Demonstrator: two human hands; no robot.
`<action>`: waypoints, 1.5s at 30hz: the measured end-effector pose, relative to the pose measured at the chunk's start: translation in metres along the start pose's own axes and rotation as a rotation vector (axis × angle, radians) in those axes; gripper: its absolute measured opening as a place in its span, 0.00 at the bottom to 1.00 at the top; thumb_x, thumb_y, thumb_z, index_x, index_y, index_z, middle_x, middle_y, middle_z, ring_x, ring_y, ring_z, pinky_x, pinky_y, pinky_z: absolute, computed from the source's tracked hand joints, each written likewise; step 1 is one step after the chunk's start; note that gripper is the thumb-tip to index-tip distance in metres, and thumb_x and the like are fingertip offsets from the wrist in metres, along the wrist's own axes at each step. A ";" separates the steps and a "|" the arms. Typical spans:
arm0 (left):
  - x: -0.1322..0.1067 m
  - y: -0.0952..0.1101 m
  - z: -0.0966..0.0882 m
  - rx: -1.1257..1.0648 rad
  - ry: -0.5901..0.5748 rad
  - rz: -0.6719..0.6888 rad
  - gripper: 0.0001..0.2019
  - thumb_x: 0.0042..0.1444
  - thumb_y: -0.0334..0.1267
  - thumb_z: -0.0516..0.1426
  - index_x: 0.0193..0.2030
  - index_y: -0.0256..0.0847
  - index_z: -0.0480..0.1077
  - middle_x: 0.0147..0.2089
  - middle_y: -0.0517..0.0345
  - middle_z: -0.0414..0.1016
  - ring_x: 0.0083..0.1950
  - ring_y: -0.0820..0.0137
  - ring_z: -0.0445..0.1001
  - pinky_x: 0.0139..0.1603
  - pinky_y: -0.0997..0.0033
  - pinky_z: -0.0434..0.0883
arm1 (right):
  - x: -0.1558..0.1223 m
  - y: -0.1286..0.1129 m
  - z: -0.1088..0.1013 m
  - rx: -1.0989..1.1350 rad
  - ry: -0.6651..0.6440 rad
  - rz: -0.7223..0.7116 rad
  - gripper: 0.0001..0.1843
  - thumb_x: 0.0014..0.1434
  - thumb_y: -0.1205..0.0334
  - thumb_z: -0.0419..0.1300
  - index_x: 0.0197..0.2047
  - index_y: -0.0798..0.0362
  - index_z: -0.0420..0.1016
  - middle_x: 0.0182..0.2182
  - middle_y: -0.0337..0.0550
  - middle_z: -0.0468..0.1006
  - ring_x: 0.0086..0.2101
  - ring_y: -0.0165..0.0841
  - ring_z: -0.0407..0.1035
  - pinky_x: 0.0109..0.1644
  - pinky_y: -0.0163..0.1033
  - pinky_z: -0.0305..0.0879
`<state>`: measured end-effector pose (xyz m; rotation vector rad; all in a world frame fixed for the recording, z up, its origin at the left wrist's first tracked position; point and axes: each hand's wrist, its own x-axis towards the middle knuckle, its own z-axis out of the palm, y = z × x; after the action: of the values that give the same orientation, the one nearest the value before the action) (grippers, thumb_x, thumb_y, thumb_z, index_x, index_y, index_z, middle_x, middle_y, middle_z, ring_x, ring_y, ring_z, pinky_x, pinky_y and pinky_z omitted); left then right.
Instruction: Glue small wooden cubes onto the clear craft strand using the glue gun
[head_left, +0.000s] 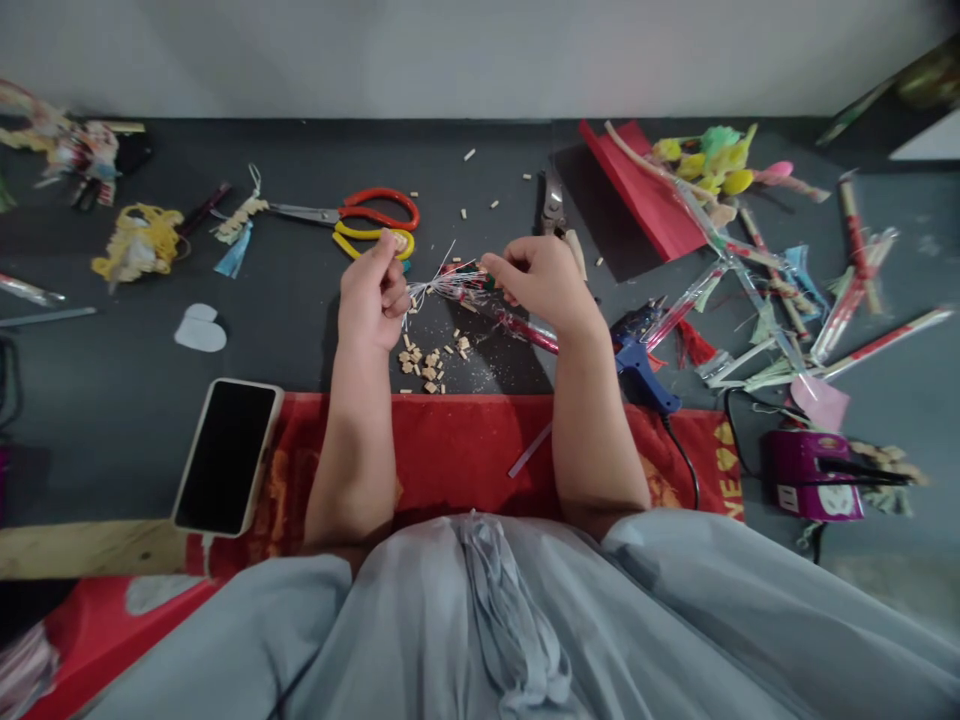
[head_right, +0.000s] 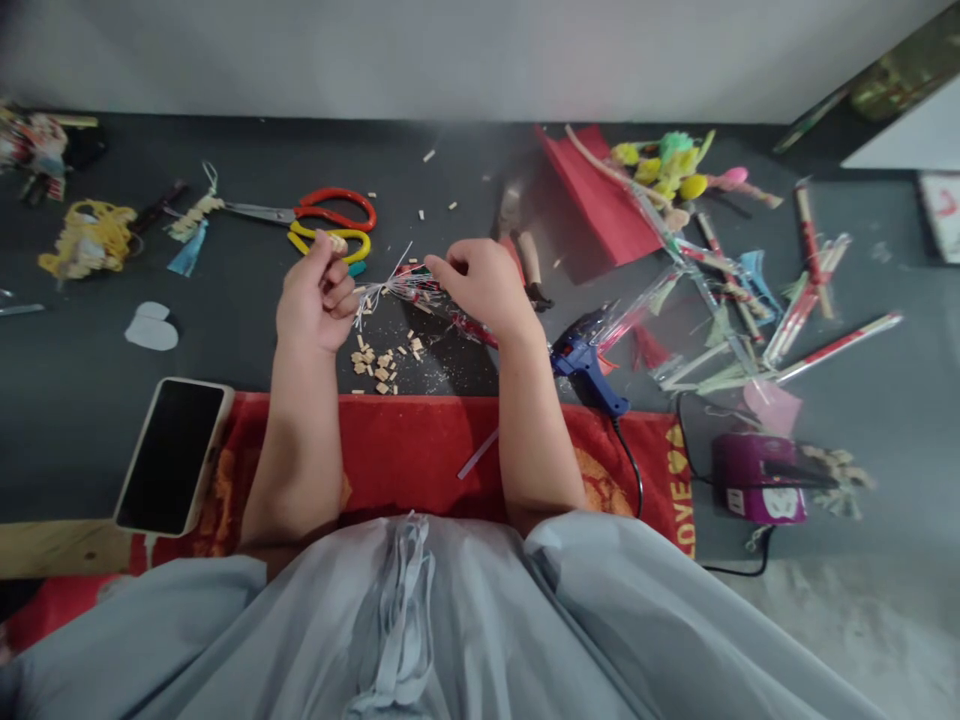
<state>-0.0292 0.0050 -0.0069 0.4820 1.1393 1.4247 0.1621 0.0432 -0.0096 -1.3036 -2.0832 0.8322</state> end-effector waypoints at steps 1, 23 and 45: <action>-0.002 0.000 0.002 0.049 -0.026 -0.016 0.17 0.49 0.52 0.62 0.26 0.40 0.65 0.17 0.72 0.51 0.13 0.87 0.42 0.10 0.79 0.42 | -0.001 -0.003 0.000 0.016 -0.015 0.013 0.16 0.60 0.57 0.57 0.22 0.54 0.67 0.18 0.36 0.65 0.24 0.25 0.60 0.35 0.37 0.62; -0.008 -0.010 0.003 0.406 -0.321 -0.269 0.21 0.48 0.53 0.63 0.21 0.38 0.64 0.15 0.72 0.43 0.14 0.87 0.39 0.14 0.81 0.36 | 0.001 -0.024 0.013 0.268 -0.122 -0.069 0.09 0.51 0.61 0.63 0.34 0.57 0.79 0.31 0.43 0.78 0.31 0.29 0.68 0.37 0.37 0.65; 0.015 -0.014 -0.016 0.167 0.484 0.527 0.22 0.52 0.60 0.56 0.25 0.40 0.65 0.15 0.72 0.45 0.15 0.82 0.43 0.17 0.74 0.45 | 0.004 -0.004 0.012 0.251 0.050 0.091 0.08 0.51 0.65 0.61 0.37 0.55 0.74 0.31 0.41 0.78 0.31 0.28 0.71 0.39 0.38 0.67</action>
<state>-0.0381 0.0104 -0.0304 0.6027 1.6053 1.9816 0.1495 0.0424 -0.0138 -1.2746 -1.8242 1.0521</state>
